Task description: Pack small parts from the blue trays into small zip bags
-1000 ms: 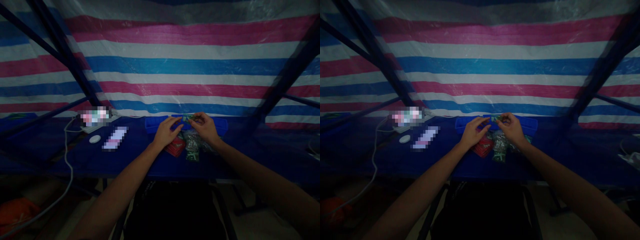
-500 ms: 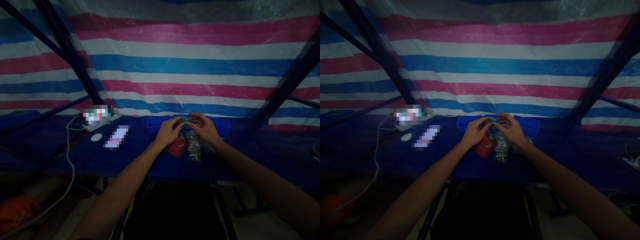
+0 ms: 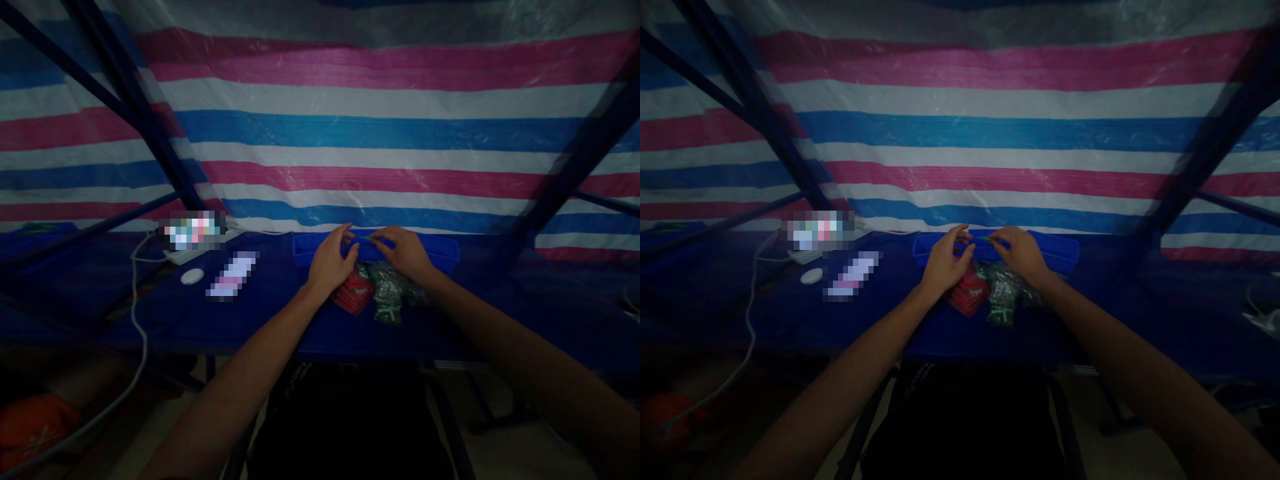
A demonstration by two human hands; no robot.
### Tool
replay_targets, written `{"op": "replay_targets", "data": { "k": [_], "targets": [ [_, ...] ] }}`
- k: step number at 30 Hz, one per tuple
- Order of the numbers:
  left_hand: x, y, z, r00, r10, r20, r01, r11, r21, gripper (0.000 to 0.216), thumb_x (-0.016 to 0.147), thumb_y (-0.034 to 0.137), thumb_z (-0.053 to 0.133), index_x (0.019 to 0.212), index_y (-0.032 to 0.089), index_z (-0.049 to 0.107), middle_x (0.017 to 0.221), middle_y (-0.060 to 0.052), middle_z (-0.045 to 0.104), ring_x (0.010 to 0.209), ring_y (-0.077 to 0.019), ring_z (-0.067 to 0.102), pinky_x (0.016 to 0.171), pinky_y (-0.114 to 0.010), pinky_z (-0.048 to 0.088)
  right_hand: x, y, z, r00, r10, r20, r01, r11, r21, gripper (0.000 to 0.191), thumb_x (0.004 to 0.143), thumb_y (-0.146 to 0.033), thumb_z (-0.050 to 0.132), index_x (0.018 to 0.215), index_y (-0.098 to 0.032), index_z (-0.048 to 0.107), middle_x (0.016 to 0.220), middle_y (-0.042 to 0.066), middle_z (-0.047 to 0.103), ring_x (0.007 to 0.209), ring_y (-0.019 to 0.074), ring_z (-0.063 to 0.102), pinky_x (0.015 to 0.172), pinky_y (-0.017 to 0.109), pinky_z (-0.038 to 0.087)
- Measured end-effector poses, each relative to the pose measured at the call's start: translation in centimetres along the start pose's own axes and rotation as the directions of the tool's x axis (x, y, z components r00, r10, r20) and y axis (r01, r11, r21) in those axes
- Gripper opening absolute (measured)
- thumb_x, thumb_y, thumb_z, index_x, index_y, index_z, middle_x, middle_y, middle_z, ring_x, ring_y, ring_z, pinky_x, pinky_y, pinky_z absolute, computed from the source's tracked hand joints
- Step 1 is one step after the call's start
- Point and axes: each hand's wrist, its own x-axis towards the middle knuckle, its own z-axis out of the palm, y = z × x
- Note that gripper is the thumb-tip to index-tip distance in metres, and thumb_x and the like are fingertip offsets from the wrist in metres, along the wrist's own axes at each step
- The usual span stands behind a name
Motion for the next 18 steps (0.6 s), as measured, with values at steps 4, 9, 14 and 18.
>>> {"op": "replay_targets", "data": {
  "k": [4, 9, 14, 18],
  "targets": [
    [-0.1, -0.1, 0.1, 1.000, -0.002, 0.024, 0.001, 1.000, 0.029, 0.045, 0.098, 0.023, 0.060, 0.142, 0.020, 0.049, 0.121, -0.010, 0.068, 0.106, -0.0222, 0.067, 0.101, -0.044, 0.054, -0.4, 0.2, 1.0, 0.973, -0.059, 0.222, 0.083, 0.991, -0.103, 0.035, 0.099, -0.041, 0.058, 0.123, -0.022, 0.073, 0.122, 0.013, 0.075, 0.113, 0.0346, 0.069, 0.102, 0.052, 0.050],
    [0.0, -0.1, 0.1, 0.999, 0.002, 0.045, -0.004, 0.999, 0.034, 0.043, 0.098, 0.023, 0.060, 0.140, 0.020, 0.051, 0.118, -0.010, 0.069, 0.108, -0.0234, 0.068, 0.100, -0.044, 0.055, -0.6, 0.7, 1.4, 0.967, -0.022, 0.252, 0.062, 0.986, -0.152, 0.045, 0.101, -0.048, 0.053, 0.133, -0.019, 0.067, 0.129, 0.016, 0.072, 0.118, 0.0363, 0.068, 0.103, 0.052, 0.050],
    [-0.1, -0.1, 0.1, 0.998, 0.002, 0.055, -0.004, 0.999, 0.043, 0.042, 0.097, 0.021, 0.060, 0.138, 0.020, 0.053, 0.117, -0.009, 0.070, 0.110, -0.0240, 0.068, 0.101, -0.045, 0.054, -0.5, 0.6, 1.1, 0.969, -0.035, 0.244, 0.060, 0.993, -0.097, 0.040, 0.102, -0.046, 0.053, 0.128, -0.020, 0.066, 0.120, 0.015, 0.074, 0.111, 0.0328, 0.069, 0.098, 0.048, 0.052],
    [-0.1, -0.2, 0.1, 0.999, 0.009, 0.053, -0.012, 0.999, 0.046, 0.041, 0.097, 0.021, 0.061, 0.137, 0.020, 0.053, 0.116, -0.009, 0.070, 0.109, -0.0240, 0.068, 0.102, -0.045, 0.054, -0.5, 0.4, 1.2, 0.973, -0.061, 0.221, 0.084, 0.992, -0.098, 0.037, 0.100, -0.047, 0.055, 0.124, -0.022, 0.069, 0.117, 0.014, 0.073, 0.111, 0.0316, 0.068, 0.100, 0.049, 0.052]
  ]
}}
